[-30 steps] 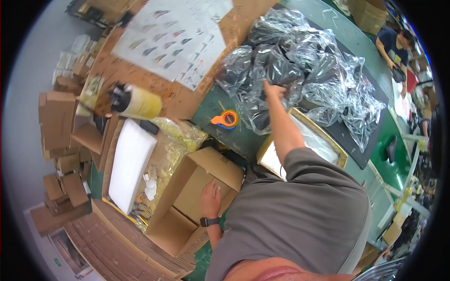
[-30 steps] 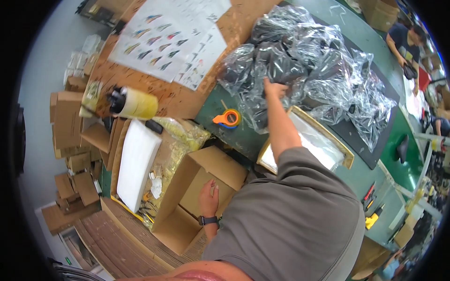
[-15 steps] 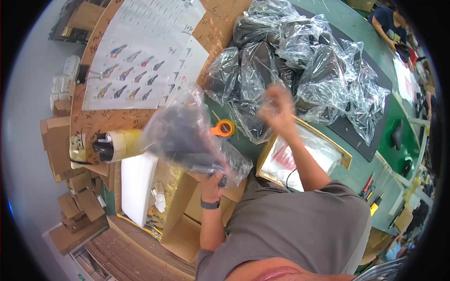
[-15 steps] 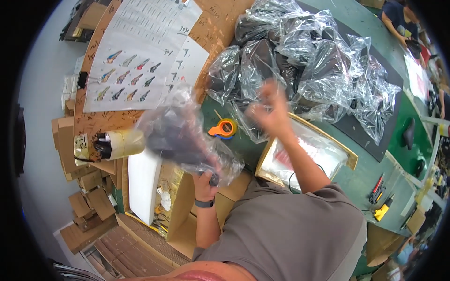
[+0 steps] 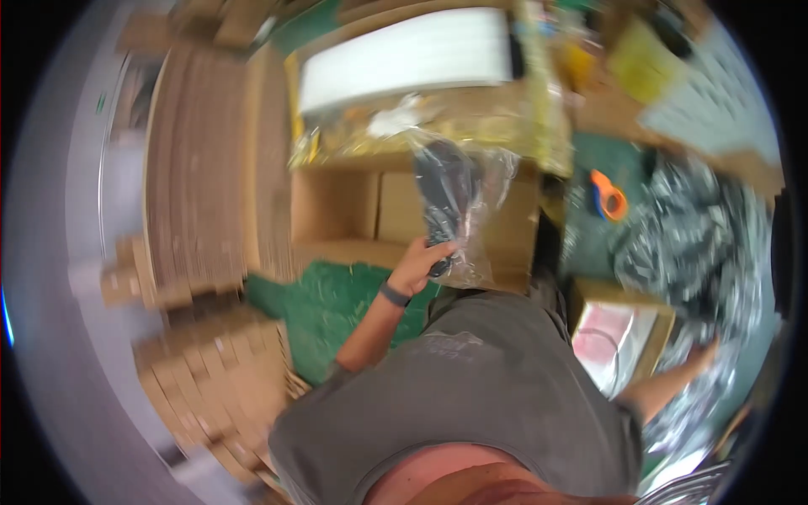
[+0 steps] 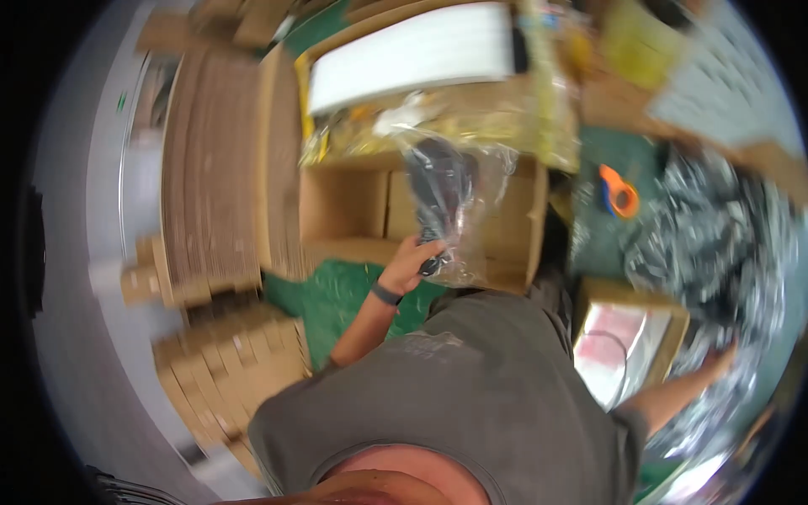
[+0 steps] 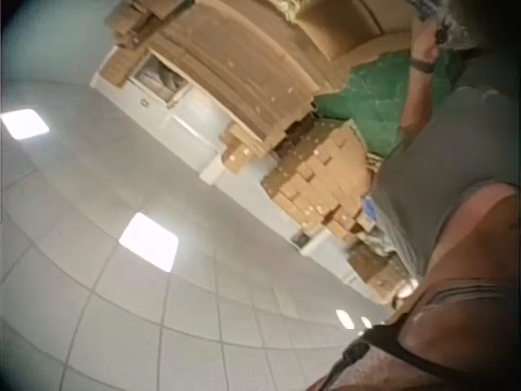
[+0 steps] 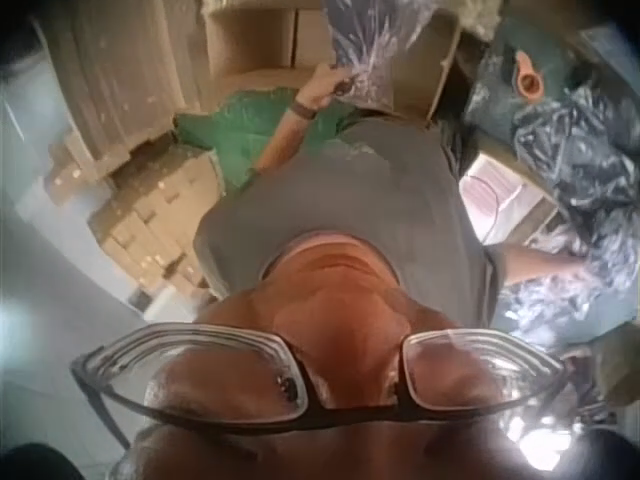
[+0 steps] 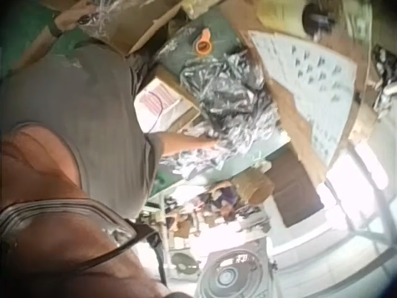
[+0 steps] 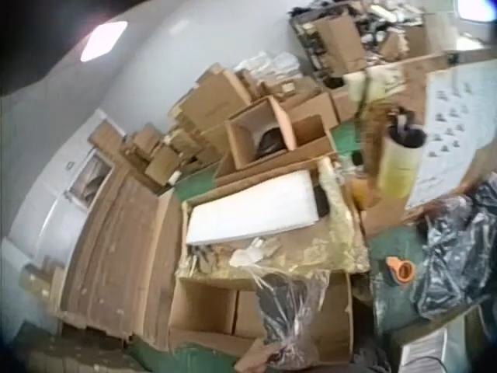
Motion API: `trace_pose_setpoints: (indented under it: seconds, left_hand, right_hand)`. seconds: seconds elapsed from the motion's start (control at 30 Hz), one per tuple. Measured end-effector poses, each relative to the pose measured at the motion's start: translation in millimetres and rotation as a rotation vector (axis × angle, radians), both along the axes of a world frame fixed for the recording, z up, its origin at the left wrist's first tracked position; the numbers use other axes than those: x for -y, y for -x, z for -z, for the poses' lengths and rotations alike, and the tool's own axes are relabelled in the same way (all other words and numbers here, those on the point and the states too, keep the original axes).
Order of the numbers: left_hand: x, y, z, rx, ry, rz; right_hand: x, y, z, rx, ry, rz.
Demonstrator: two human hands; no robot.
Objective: Packing bicycle seats into plastic bags and then into a cardboard box for shipping.
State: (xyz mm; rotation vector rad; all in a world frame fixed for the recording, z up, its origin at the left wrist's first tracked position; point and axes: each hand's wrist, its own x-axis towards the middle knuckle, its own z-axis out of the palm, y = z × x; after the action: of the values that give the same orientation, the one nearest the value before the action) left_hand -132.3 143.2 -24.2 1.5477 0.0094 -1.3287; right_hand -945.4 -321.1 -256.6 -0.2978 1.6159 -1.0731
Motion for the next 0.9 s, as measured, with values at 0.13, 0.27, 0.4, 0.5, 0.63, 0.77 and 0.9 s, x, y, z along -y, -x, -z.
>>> trace_pose_setpoints:
  seconds: [0.13,0.27,0.4,0.5,0.63,0.77,0.9]
  left_hand:
    - [-89.9,-51.3,9.9,-0.454,0.235,-0.234]
    - [-206.6,-125.0,113.0,-0.533,0.087,-0.173]
    - [-248.3,-225.1,163.6,-0.382,-0.115,-0.215]
    - [-263.7,-306.7,197.2,-0.27,-0.285,-0.19]
    - [-308.3,-360.2,281.8,-0.443,-0.443,-0.336]
    - [-339.8,-372.8,333.2,-0.572,-0.498,-0.598]
    - [-336.1,-402.0,345.3,-0.133,-0.779,0.067]
  right_hand:
    - [-88.6,-179.1,-88.4,0.47,0.262,-0.059]
    - [-189.9,-353.3,-155.9,0.646,0.27,-1.017]
    - [-270.4,-649.5,-276.7,-0.429,0.423,-1.901]
    - [-327.6,-788.5,-236.6,-0.838,0.865,-2.14]
    - [-409.8,-943.1,-85.1,-1.441,1.097,-2.346]
    - [-478.0,-1057.6,-61.4,-1.218,1.042,-2.876]
    - [-517.1,-1057.2,-1.3,-0.799,1.23,-2.46]
